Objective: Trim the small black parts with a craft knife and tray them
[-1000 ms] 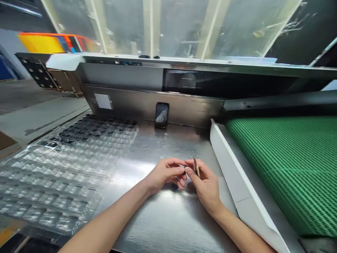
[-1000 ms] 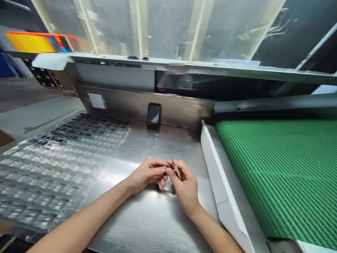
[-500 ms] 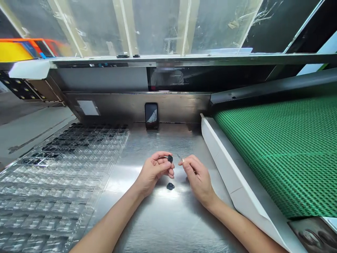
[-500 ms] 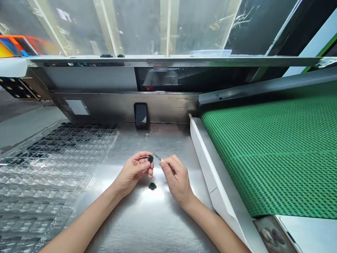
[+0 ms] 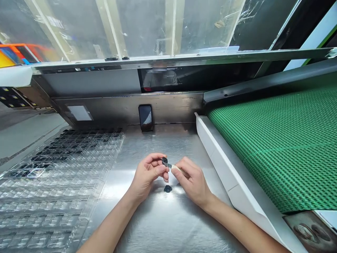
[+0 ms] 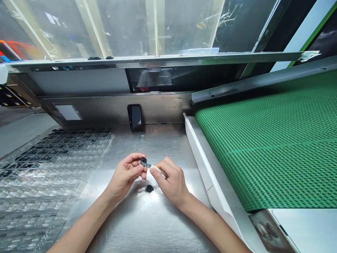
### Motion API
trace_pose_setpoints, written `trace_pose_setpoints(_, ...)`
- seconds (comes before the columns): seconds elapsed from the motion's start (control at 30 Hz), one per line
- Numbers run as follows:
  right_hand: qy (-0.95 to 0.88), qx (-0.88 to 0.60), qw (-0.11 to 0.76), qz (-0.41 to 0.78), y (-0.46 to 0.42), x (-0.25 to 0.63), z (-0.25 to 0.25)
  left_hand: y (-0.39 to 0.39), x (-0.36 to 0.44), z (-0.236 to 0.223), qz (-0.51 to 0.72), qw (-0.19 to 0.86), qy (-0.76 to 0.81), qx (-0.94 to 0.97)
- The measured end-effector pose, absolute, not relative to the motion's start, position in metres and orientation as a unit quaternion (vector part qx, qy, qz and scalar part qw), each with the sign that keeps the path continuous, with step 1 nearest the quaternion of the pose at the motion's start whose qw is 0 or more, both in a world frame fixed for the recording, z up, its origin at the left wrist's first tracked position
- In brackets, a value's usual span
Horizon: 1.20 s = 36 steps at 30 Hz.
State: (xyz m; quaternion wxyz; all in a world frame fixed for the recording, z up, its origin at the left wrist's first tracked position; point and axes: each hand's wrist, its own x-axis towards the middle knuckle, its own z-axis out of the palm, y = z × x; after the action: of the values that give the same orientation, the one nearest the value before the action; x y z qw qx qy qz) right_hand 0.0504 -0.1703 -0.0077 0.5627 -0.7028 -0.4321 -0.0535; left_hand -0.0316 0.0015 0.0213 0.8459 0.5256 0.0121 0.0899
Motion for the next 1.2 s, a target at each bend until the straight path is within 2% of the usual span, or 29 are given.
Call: trace_pose_setpoints(1.2,-0.429,-0.694,0.575,-0.058,-0.1705,0.0471,-0.0043,0.0072,-0.0346,0.0256,0.079,0.852,0.005,0.518)
